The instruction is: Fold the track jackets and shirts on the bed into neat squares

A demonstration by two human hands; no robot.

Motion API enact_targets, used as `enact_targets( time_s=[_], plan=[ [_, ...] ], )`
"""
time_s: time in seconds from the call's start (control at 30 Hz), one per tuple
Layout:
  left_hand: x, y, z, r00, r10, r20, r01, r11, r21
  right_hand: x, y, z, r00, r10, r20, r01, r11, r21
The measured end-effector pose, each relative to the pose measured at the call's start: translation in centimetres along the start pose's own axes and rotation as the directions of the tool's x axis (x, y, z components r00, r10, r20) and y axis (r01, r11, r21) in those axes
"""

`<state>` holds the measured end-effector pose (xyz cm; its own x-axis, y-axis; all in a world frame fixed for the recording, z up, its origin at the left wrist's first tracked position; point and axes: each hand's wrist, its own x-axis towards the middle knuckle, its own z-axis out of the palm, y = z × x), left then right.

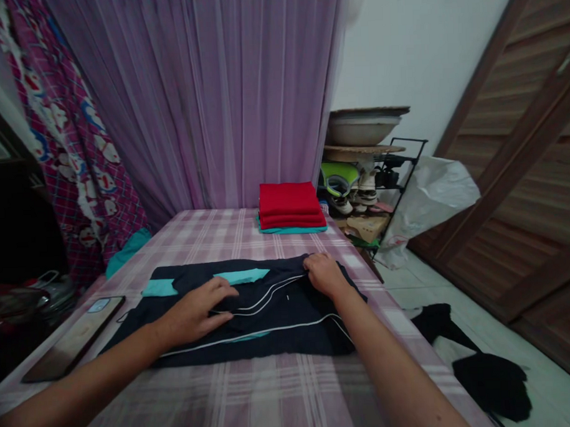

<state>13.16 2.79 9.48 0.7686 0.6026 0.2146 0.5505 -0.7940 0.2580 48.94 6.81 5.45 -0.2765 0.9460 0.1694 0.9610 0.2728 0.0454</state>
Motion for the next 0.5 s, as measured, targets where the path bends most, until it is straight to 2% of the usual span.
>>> enact_targets(
  time_s=[0.03,0.1,0.2,0.3,0.4,0.5],
  plan=[
    [-0.5,-0.8,-0.1,0.998,-0.056,-0.007,0.056,0.998,0.021,-1.3,0.3,0.7,1.000,0.005,-0.004,-0.005,1.000,0.016],
    [-1.4,-2.4,0.2,0.986,-0.155,0.056,0.149,0.984,0.100,-3.2,0.5,1.9,1.000,0.020,0.005,-0.020,0.998,0.053],
    [-2.4,-3.8,0.6,0.959,-0.226,0.171,0.193,0.962,0.192,-3.8,0.1,2.3,0.999,0.047,-0.024,-0.045,0.995,0.084],
    [-2.9,-3.4,0.2,0.970,-0.184,0.161,0.149,0.967,0.208,-2.7,-0.9,1.4,0.991,0.059,-0.118,-0.050,0.996,0.078],
    [-3.3,-2.0,-0.9,0.973,-0.137,0.186,0.087,0.963,0.254,-1.9,-2.2,0.7,0.978,-0.025,-0.206,0.040,0.997,0.067],
    [-3.9,-1.1,-1.9,0.961,-0.166,0.222,0.086,0.941,0.328,-1.9,-3.0,1.1,0.978,-0.149,-0.146,0.165,0.981,0.104]
  ],
)
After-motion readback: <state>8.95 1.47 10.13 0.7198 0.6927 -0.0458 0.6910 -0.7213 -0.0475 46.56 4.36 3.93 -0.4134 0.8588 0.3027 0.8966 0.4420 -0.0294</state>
